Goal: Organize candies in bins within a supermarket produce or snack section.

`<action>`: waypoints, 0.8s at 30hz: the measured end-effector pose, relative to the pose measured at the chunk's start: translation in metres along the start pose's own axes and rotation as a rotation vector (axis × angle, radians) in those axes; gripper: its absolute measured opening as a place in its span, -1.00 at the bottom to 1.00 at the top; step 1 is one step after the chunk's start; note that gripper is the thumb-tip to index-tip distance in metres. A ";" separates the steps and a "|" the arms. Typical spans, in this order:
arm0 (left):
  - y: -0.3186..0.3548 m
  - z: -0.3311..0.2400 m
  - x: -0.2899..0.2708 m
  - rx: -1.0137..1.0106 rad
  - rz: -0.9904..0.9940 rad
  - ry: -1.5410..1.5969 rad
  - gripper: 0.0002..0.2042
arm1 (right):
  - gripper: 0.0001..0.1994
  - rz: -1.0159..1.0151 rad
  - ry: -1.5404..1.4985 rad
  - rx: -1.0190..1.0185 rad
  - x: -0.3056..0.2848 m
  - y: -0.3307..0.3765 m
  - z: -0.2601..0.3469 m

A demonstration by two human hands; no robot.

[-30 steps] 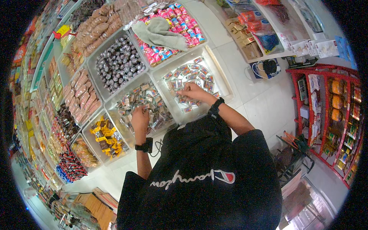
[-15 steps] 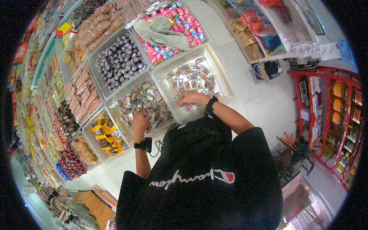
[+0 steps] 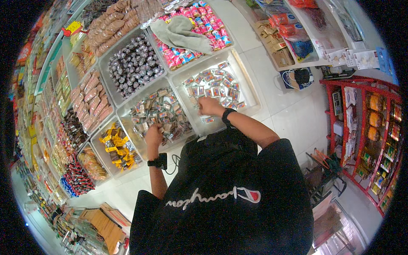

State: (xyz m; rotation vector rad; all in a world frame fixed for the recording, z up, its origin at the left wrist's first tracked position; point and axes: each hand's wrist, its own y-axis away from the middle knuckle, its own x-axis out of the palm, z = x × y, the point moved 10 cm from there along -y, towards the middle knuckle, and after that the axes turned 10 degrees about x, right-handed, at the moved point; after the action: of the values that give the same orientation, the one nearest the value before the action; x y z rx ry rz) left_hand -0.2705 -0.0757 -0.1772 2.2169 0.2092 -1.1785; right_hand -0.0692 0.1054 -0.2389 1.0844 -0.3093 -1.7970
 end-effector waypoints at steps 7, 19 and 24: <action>0.002 -0.011 -0.008 0.003 -0.006 0.005 -0.72 | -0.71 -0.169 0.169 0.000 -0.016 0.000 0.009; -0.006 -0.081 -0.045 0.101 -0.209 0.948 -0.75 | -0.75 0.035 -0.273 -0.129 -0.075 0.069 0.073; -0.004 -0.146 -0.020 0.149 0.012 1.076 -0.75 | -0.73 0.153 -0.459 -0.177 -0.079 0.093 0.096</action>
State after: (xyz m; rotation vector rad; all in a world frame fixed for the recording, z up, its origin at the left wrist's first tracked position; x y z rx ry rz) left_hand -0.1826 0.0155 -0.1026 2.7560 0.5360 0.1252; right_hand -0.0775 0.1023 -0.0835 0.5029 -0.4820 -1.8801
